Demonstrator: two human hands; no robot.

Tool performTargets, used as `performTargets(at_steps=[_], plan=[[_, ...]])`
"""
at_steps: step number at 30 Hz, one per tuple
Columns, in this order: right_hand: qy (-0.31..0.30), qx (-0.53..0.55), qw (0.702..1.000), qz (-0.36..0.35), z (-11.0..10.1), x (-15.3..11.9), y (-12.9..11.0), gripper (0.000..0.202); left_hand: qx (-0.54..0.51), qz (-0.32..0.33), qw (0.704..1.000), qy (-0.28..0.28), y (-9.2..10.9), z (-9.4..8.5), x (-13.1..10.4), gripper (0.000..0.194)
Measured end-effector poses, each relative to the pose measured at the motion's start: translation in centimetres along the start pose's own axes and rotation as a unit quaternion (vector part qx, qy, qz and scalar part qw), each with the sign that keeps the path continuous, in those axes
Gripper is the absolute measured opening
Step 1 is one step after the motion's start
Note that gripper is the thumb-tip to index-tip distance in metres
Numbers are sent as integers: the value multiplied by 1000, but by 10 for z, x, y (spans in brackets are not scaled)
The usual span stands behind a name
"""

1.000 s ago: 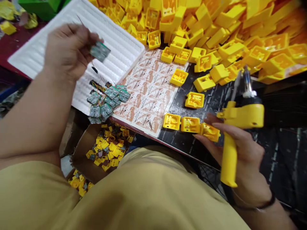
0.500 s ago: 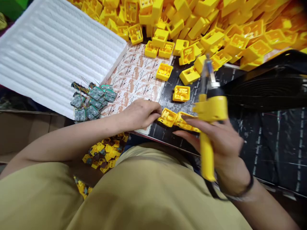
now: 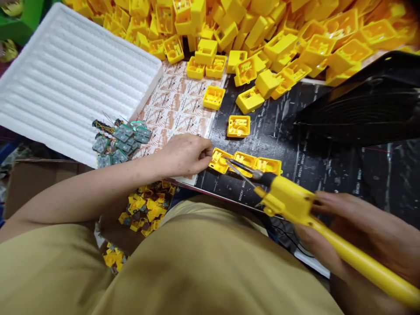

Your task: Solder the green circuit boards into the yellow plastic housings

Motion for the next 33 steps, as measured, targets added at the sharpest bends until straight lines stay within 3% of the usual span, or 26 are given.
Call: performTargets(at_steps=[2,5,8,10,17,19,22,25,30,33], plan=[[-4,58,998,11,13,4,0,36,14,16,1000,1,3,0,1,21],[-2,121,989,-88,23,9,-18,30,23,28,999,-7,4,1,1,21],[-8,95,987,-131,29,11,-21,8,33,32,999,-10,5,2,3,20],[-28,58,989,-132,36,13,-20,14,39,35,999,-7,5,2,4,20],[-42,1,966,-255,38,15,-39,26,52,41,998,-9,8,0,6,20],[-47,17,972,-228,32,16,-35,22,55,47,997,-18,10,0,7,20],[-30,20,995,-96,20,18,-15,9,57,57,996,-25,12,0,8,19],[-19,20,1000,-6,14,13,-4,13,55,60,996,-24,14,-1,8,18],[-10,37,999,27,9,14,2,14,45,78,996,-21,14,-5,3,16],[1,68,997,-22,9,15,4,15,-49,44,997,-31,1,-6,-1,18]])
Point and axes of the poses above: each hand's wrist, its own x-axis towards the middle knuckle, its own z-axis out of the palm, y = z × x, the point moved 10 cm from there along x, towards the middle knuckle, and after that the axes turned 13 degrees about y, right-handed, at the moved point
